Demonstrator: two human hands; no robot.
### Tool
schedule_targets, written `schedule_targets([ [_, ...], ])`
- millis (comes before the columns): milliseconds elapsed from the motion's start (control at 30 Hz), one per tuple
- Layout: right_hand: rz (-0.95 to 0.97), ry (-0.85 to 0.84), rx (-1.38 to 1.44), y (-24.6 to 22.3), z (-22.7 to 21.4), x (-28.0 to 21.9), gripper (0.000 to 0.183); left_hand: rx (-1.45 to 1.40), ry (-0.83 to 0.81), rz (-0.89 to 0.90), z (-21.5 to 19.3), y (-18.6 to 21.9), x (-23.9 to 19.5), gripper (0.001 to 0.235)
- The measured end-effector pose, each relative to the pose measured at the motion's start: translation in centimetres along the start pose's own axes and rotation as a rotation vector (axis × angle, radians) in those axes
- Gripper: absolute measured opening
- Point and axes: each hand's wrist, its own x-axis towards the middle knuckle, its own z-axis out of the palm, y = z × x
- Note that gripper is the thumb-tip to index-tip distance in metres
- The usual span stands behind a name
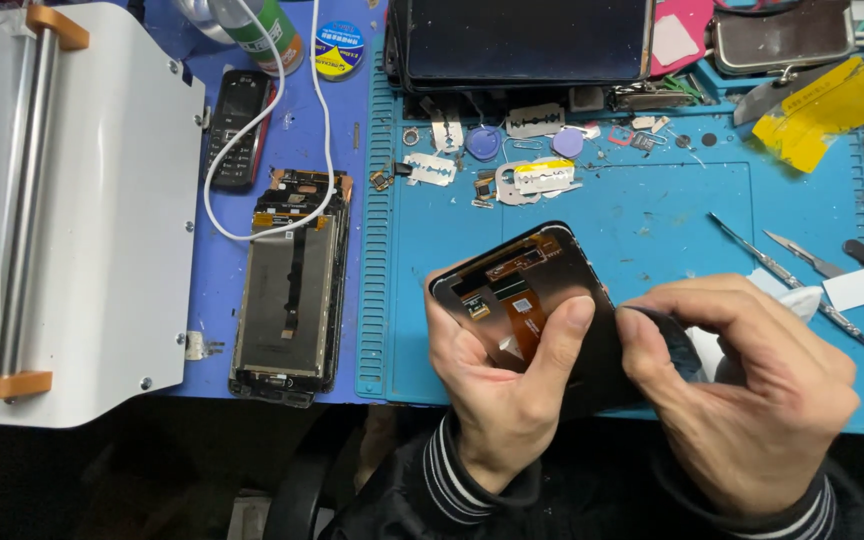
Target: Cleaning and inspecting a mobile phone screen component at a workbench.
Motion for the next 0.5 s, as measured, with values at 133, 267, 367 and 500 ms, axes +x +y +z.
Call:
schedule_targets([
  [133,-0.080,-0.003,-0.030,-0.43,-0.32,-0.11,0.018,0.042,0.026,0.036,0.07,0.09,-0.14,0.043],
  [267,-0.079,0.000,-0.034,-0.67,-0.22,-0.19,0.018,-0.033,0.009,0.007,0.12,0.21,-0.01,0.042],
  [367,-0.098,0.029,-0.008,-0.66,0.15,0.12,0.018,-0.022,-0.017,0.018,0.34,0.13,-0.20,0.042],
  [500,-0.103,0.045,0.029,-0.87,0.41,0.36,0.017,-0.015,-0.025,0.023,0.29,0.24,-0.14,0.038],
])
